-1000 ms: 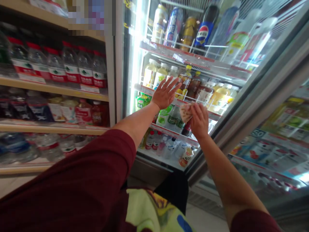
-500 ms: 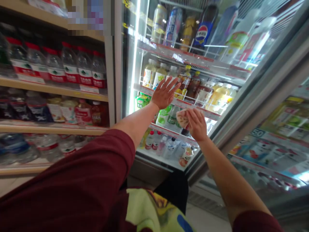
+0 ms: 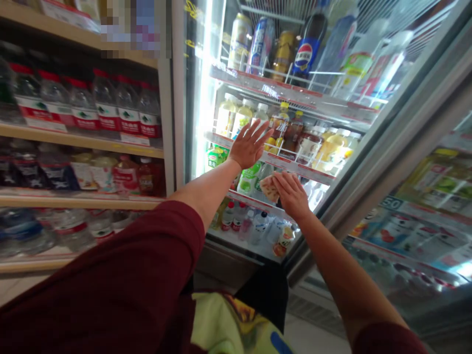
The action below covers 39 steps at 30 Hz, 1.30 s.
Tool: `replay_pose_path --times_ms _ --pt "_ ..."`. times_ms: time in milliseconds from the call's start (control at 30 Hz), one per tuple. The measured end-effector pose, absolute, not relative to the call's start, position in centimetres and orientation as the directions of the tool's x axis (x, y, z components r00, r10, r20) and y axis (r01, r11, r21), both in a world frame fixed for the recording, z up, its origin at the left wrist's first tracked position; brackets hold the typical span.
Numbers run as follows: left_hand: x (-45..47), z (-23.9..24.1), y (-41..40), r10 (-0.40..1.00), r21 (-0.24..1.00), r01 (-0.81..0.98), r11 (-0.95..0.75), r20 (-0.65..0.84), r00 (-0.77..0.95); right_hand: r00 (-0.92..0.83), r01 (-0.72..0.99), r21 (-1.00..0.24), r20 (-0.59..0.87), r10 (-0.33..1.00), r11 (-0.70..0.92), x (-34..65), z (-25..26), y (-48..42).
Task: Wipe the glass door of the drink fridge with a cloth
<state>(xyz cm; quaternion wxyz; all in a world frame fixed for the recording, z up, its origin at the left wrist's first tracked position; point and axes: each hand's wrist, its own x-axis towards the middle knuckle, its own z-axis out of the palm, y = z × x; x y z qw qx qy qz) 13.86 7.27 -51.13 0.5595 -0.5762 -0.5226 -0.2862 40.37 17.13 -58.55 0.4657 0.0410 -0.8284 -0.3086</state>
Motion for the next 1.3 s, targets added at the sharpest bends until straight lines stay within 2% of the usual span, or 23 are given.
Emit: replay_pose_path --times_ms 67,167,233,300,433,500,700,767,933,1000,1167,1233,1300 --pt "13.9 -51.1 7.2 0.291 -0.34 0.923 0.182 0.915 0.28 -0.541 0.263 0.547 0.766 -0.348 0.795 40.4 -57.9 17.2" --pt "14.2 -51.1 7.0 0.318 -0.313 0.933 0.178 0.916 0.246 -0.352 0.417 0.407 0.897 -0.268 0.813 40.6 -56.2 17.6" --pt "14.3 -51.0 7.0 0.33 -0.292 0.944 0.155 0.916 0.229 -0.27 0.442 0.343 0.932 -0.242 0.829 40.9 -56.1 17.8" --pt "14.4 -51.0 7.0 0.334 -0.278 0.952 0.13 0.916 0.222 -0.292 0.422 0.348 0.926 -0.238 0.837 41.2 -57.3 17.9" --pt "14.1 -51.1 7.1 0.335 -0.28 0.953 0.116 0.914 0.228 -0.464 0.37 0.45 0.847 -0.258 0.813 42.1 -60.3 17.8" --pt "14.0 -51.1 7.2 0.341 -0.286 0.951 0.12 0.911 0.231 -0.496 0.385 0.469 0.831 -0.25 0.795 42.5 -60.3 18.0" --pt "14.0 -51.1 7.2 0.344 -0.294 0.945 0.144 0.91 0.231 -0.309 0.5 0.289 0.94 -0.144 0.817 43.0 -58.7 18.8" --pt "14.0 -51.1 7.2 0.337 -0.299 0.942 0.151 0.911 0.235 -0.327 0.476 0.313 0.931 -0.164 0.822 43.2 -59.8 18.6" --pt "13.9 -51.2 7.3 0.345 -0.304 0.941 0.152 0.908 0.238 -0.484 0.418 0.471 0.839 -0.249 0.777 44.3 -62.1 18.4" --pt "13.9 -51.2 7.3 0.343 -0.302 0.94 0.156 0.909 0.235 -0.481 0.454 0.454 0.849 -0.219 0.766 44.7 -61.4 18.9" --pt "14.1 -51.1 7.2 0.338 -0.295 0.943 0.156 0.913 0.229 -0.279 0.57 0.264 0.953 -0.119 0.778 45.1 -60.0 19.7" --pt "14.1 -51.0 7.2 0.35 -0.291 0.945 0.149 0.909 0.225 -0.261 0.554 0.27 0.954 -0.144 0.787 45.2 -61.0 19.5" --pt "14.1 -51.0 7.2 0.361 -0.284 0.948 0.14 0.907 0.218 -0.314 0.516 0.329 0.932 -0.183 0.791 45.3 -62.3 19.1"
